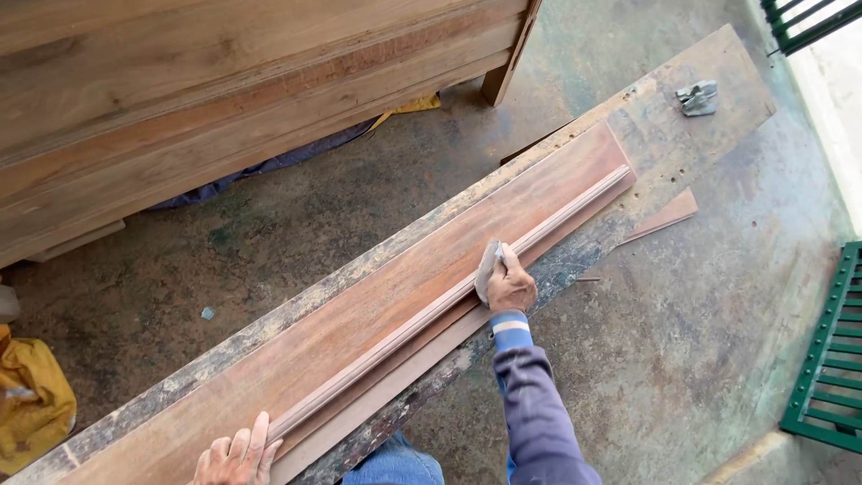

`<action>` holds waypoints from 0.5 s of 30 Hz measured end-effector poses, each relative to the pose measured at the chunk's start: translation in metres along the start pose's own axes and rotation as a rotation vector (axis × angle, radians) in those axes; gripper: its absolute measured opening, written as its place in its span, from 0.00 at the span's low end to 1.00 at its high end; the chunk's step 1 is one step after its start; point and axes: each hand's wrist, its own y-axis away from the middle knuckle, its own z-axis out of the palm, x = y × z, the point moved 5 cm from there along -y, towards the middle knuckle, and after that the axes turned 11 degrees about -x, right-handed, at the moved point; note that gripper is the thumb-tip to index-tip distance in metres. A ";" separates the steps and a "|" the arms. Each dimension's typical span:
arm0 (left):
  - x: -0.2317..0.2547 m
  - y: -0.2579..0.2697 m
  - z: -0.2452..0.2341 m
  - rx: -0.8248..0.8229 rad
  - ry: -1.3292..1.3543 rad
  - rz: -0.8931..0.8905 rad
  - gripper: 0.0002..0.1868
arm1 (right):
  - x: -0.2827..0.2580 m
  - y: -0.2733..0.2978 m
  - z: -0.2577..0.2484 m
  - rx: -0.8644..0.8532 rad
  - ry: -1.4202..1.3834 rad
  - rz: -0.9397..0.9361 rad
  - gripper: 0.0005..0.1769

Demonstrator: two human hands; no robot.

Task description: Sanding a piece of wood trim with a sanding block.

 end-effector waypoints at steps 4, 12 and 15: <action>0.002 -0.009 -0.021 0.003 -0.053 0.033 0.31 | -0.090 0.061 0.004 -0.066 0.004 -0.186 0.14; 0.016 -0.014 -0.046 -0.019 -0.024 -0.023 0.31 | -0.096 0.120 0.051 -0.176 -0.080 -0.438 0.07; 0.011 -0.009 -0.041 0.008 -0.034 0.014 0.31 | -0.045 0.073 0.040 -0.126 -0.025 -0.264 0.06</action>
